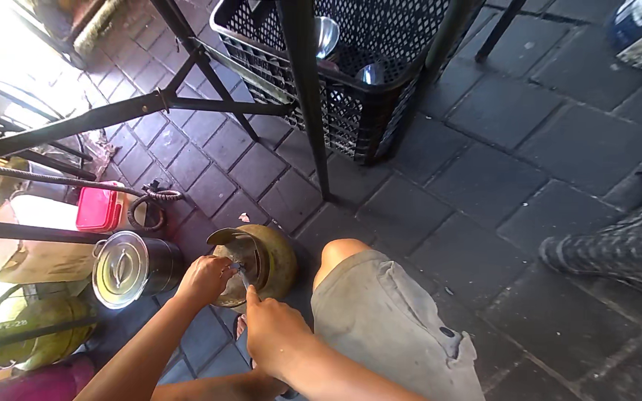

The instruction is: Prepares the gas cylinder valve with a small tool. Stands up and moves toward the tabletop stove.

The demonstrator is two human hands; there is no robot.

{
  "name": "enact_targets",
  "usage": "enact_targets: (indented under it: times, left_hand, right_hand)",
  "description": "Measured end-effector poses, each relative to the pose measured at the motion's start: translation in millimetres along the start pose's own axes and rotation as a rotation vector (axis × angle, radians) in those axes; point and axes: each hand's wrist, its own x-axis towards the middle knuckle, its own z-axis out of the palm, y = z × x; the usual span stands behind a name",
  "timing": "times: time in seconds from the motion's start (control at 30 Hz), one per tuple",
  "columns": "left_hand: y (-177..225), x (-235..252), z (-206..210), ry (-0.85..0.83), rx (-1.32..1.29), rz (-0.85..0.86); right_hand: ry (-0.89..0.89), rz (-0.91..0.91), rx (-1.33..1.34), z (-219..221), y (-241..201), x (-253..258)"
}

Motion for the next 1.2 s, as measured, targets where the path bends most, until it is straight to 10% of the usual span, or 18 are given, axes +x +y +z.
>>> enact_targets:
  times: [0.5,1.2]
  left_hand:
    - [6,12,-25,-0.229,-0.015,-0.048]
    - [1,12,-24,-0.228,-0.132,-0.045]
  right_hand:
    - [0.044,0.016,0.103,17,0,7]
    - [-0.109,0.014,-0.47,-4,-41,9]
